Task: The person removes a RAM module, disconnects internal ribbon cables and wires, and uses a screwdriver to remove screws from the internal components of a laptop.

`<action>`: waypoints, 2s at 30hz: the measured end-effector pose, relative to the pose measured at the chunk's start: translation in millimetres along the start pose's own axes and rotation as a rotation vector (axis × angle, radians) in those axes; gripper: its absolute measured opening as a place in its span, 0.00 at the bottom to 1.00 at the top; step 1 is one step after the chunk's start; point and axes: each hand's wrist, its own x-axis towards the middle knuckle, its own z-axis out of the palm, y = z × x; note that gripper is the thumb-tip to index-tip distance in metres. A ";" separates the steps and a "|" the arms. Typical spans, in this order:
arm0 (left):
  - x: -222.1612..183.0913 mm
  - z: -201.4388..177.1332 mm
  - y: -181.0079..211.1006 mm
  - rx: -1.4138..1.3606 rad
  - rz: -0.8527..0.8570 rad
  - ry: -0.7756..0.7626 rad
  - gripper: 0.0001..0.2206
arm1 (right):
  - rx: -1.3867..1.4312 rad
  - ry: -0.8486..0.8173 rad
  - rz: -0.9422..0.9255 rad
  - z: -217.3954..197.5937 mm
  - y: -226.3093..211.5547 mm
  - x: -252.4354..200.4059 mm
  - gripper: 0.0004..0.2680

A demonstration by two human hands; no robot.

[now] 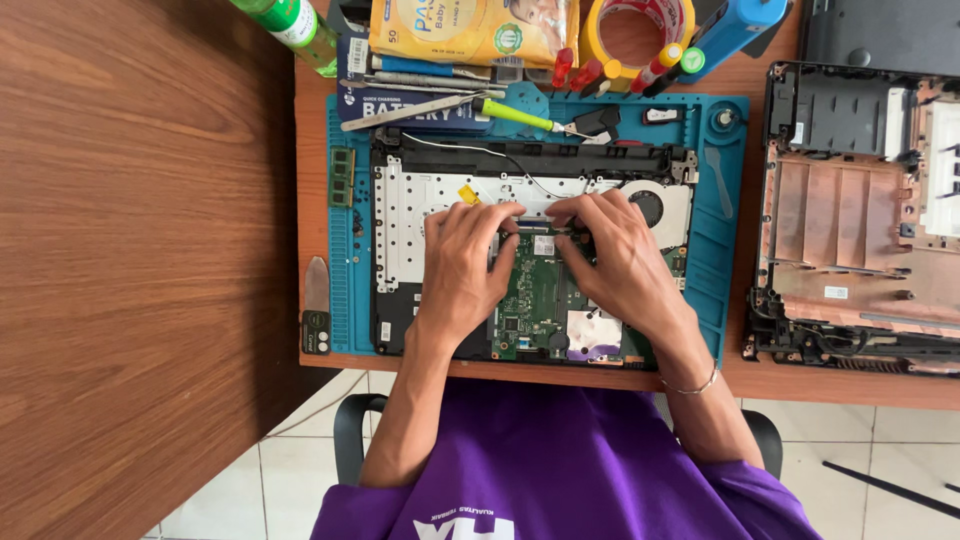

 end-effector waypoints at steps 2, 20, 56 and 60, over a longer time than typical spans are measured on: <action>0.8 0.3 0.7 0.001 -0.005 0.006 0.16 | 0.009 0.005 0.022 1.4 -1.2 1.2 0.09; 0.8 2.7 -2.0 -0.031 -0.018 0.026 0.18 | 0.039 -0.002 0.021 1.2 -1.2 2.2 0.13; 9.3 -0.4 3.9 -0.018 -0.065 -0.052 0.20 | 0.090 0.019 0.109 6.5 -11.8 8.2 0.15; 8.9 -1.1 4.4 -0.031 -0.072 -0.060 0.20 | 0.106 0.007 0.143 4.3 -14.2 9.5 0.15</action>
